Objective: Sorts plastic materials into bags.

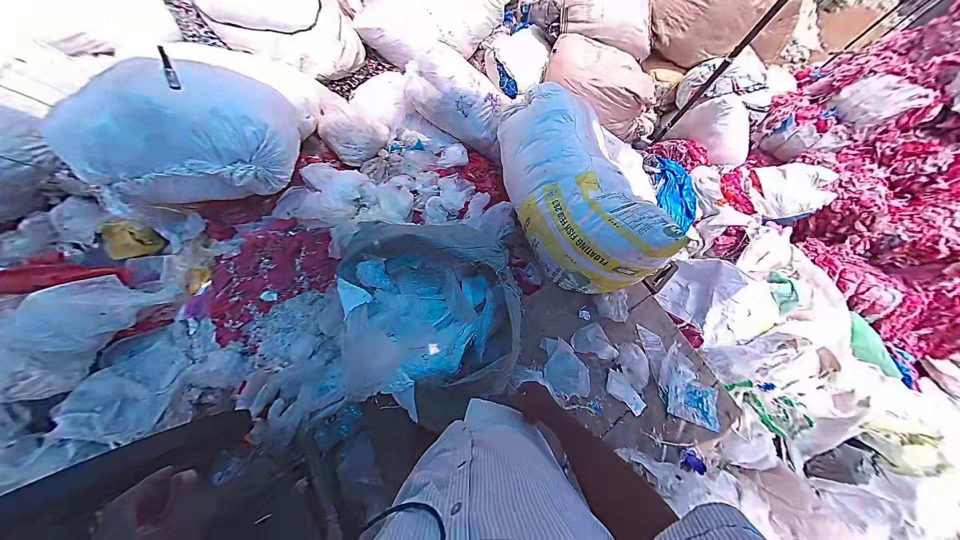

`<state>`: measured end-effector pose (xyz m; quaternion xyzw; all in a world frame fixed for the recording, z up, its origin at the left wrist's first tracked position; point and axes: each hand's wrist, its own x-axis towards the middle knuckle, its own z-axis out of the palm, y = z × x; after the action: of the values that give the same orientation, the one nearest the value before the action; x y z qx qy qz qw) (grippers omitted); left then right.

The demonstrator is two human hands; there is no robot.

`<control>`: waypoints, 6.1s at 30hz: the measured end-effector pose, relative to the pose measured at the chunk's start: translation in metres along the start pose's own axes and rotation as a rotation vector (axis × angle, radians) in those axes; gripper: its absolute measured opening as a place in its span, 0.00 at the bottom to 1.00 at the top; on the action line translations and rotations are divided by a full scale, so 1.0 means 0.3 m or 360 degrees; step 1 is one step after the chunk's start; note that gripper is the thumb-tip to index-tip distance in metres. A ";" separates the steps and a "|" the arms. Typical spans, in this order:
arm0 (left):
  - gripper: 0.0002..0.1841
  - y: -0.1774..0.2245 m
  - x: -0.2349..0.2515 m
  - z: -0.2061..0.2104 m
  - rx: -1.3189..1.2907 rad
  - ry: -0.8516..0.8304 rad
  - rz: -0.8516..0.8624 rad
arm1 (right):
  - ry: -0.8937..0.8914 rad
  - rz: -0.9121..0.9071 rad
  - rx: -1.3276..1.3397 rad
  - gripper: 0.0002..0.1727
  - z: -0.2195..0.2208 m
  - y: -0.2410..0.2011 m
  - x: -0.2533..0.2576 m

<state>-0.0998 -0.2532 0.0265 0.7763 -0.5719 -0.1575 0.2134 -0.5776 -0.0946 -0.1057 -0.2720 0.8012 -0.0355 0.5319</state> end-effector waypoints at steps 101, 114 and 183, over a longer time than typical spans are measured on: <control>0.32 0.125 0.886 2.437 0.0066 -0.1027 0.0095 | 0.0539 0.0223 -0.0395 0.35 -0.092 -0.255 2.694; 0.33 0.193 0.914 2.496 -0.0670 -0.1071 0.0305 | 0.0367 -0.0716 0.0805 0.14 -0.345 -0.495 2.138; 0.41 -0.020 0.838 2.552 -0.0705 -0.0727 -0.0565 | 0.0070 -0.1310 0.0591 0.20 0.609 -0.766 2.328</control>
<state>-0.3945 -0.6076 -0.6348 0.7432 -0.4132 -0.4815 0.2123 -0.5269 -0.5783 -0.6867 -0.4671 0.6175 -0.3931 0.4961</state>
